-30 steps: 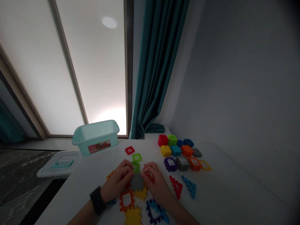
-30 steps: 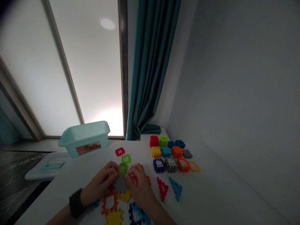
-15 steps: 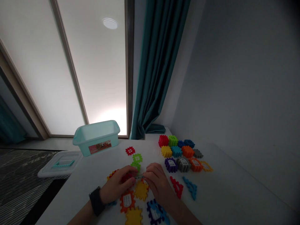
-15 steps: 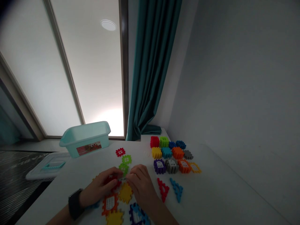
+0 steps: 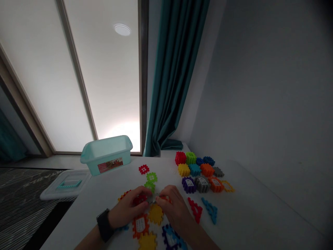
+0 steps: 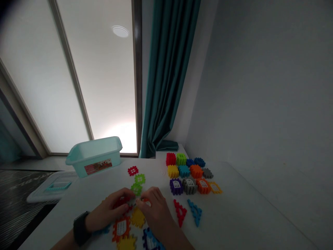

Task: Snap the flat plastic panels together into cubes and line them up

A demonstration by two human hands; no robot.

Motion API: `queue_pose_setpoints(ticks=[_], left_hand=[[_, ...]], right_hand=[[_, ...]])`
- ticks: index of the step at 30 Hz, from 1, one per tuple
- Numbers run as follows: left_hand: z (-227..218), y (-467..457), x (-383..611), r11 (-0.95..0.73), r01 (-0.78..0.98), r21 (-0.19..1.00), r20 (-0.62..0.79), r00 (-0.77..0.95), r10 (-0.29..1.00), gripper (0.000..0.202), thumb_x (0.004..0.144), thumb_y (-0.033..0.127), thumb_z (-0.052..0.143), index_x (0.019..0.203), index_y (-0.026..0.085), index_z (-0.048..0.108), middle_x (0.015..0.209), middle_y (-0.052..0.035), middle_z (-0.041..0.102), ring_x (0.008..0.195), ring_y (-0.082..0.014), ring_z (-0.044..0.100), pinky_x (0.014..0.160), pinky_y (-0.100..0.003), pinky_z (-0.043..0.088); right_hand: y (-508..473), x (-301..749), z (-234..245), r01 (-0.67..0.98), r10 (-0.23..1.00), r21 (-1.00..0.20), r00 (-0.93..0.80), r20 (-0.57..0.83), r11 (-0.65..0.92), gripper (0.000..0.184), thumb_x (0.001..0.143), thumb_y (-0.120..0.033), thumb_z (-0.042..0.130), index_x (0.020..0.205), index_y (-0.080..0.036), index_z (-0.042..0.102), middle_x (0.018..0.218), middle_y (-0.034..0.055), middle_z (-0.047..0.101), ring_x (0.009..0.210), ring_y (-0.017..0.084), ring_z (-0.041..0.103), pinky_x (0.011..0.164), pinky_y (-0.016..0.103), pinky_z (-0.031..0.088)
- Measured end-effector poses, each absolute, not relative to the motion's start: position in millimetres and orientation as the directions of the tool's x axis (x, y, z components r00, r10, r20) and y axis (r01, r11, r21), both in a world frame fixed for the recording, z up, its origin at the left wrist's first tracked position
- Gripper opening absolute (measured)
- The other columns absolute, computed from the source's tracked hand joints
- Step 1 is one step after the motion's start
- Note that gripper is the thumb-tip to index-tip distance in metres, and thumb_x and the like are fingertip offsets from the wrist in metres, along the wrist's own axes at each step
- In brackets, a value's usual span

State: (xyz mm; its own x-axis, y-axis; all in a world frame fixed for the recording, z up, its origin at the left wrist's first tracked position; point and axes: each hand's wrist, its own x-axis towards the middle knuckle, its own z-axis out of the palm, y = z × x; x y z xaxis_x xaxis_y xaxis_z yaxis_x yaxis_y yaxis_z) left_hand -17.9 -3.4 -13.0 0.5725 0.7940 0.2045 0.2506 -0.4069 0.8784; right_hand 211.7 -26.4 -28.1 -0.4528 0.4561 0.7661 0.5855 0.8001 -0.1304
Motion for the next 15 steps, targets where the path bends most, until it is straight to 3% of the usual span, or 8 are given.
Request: queue_pose_setpoints(ticks=[5, 8, 11, 15], left_hand=[[-17.1, -2.6, -19.2, -0.509, 0.307, 0.804, 0.321, 0.496, 0.807, 0.034, 0.088, 0.035, 0.063, 0.118, 0.020, 0.058, 0.115, -0.0084, 0.066, 0.105, -0.0258, 0.061, 0.094, -0.039, 0.048], [-20.2, -1.0, -19.5, -0.634, 0.457, 0.624, 0.473, 0.426, 0.771, 0.031, 0.086, 0.034, 0.069, 0.114, 0.023, 0.060, 0.113, -0.0075, 0.067, 0.105, -0.0265, 0.060, 0.095, -0.041, 0.046], [-22.7, 1.2, -18.7, -0.733, 0.522, 0.437, 0.586, 0.453, 0.672, 0.029, 0.088, 0.038, 0.070, 0.110, 0.023, 0.061, 0.107, -0.0067, 0.069, 0.100, -0.0259, 0.061, 0.093, -0.042, 0.045], [-23.7, 1.1, -14.1, -0.799, 0.517, 0.307, 0.661, 0.489, 0.570, 0.029, 0.092, 0.046, 0.064, 0.108, 0.022, 0.059, 0.102, -0.0064, 0.071, 0.094, -0.0243, 0.062, 0.088, -0.040, 0.046]], right_hand=[[-24.9, 213.6, -30.5, 0.588, 0.555, -0.236, -0.449, 0.701, 0.774, 0.016, 0.098, -0.011, 0.049, 0.104, -0.023, 0.058, 0.103, 0.0063, 0.061, 0.093, 0.020, 0.058, 0.080, 0.035, 0.053], [-22.6, 214.7, -30.7, 0.590, 0.631, -0.330, -0.426, 0.648, 0.737, 0.018, 0.095, -0.013, 0.053, 0.109, -0.024, 0.057, 0.118, 0.0089, 0.060, 0.108, 0.023, 0.058, 0.090, 0.039, 0.054], [-22.1, 214.5, -31.2, 0.598, 0.681, -0.381, -0.423, 0.597, 0.705, 0.031, 0.090, -0.015, 0.060, 0.119, -0.024, 0.054, 0.130, 0.0103, 0.056, 0.119, 0.026, 0.055, 0.098, 0.042, 0.053], [-24.2, 211.6, -31.1, 0.625, 0.719, -0.405, -0.400, 0.568, 0.667, 0.035, 0.086, -0.015, 0.064, 0.118, -0.024, 0.054, 0.130, 0.0098, 0.057, 0.120, 0.026, 0.056, 0.099, 0.043, 0.053]])
